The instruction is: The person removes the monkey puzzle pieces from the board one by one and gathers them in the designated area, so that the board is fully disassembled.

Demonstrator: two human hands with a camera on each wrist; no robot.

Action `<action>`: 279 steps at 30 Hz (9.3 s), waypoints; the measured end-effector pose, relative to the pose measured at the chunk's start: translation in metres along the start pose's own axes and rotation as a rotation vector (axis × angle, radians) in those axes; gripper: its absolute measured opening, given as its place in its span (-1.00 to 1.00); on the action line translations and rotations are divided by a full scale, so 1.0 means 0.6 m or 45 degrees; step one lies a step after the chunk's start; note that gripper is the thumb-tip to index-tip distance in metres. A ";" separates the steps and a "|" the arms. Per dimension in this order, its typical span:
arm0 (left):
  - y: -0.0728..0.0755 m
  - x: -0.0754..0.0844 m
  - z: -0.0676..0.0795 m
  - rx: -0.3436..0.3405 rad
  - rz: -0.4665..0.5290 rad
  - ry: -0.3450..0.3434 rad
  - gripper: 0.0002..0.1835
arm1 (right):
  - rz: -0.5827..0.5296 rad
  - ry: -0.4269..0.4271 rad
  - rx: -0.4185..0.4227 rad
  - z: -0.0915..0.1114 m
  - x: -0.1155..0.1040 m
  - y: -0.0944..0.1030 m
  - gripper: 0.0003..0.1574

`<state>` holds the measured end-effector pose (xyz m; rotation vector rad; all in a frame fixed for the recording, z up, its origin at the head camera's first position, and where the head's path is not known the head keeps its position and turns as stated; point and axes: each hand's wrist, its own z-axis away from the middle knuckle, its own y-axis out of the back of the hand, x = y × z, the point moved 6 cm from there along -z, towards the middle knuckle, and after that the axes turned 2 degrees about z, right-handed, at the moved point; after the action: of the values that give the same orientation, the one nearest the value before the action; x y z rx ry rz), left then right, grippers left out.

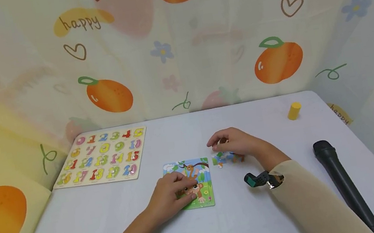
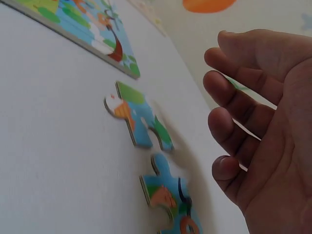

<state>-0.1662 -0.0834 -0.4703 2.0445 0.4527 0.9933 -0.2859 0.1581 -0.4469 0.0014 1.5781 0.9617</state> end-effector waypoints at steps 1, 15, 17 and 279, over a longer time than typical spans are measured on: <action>0.000 -0.001 0.000 -0.001 0.002 0.005 -0.65 | 0.002 0.008 -0.009 -0.004 -0.004 -0.003 -0.70; -0.007 -0.004 -0.003 0.025 0.010 -0.028 -0.65 | -0.057 0.131 -0.156 -0.043 -0.033 -0.057 -0.75; -0.008 -0.004 -0.004 0.019 0.013 -0.026 -0.65 | -0.038 0.161 -0.172 -0.049 -0.032 -0.063 -0.76; 0.054 -0.075 0.069 0.015 -0.193 0.503 -0.33 | 0.104 0.046 0.096 0.059 -0.009 0.025 -0.80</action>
<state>-0.1632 -0.1513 -0.4823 1.7919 0.8077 1.3048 -0.2628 0.1851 -0.4315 0.1028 1.6572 0.9696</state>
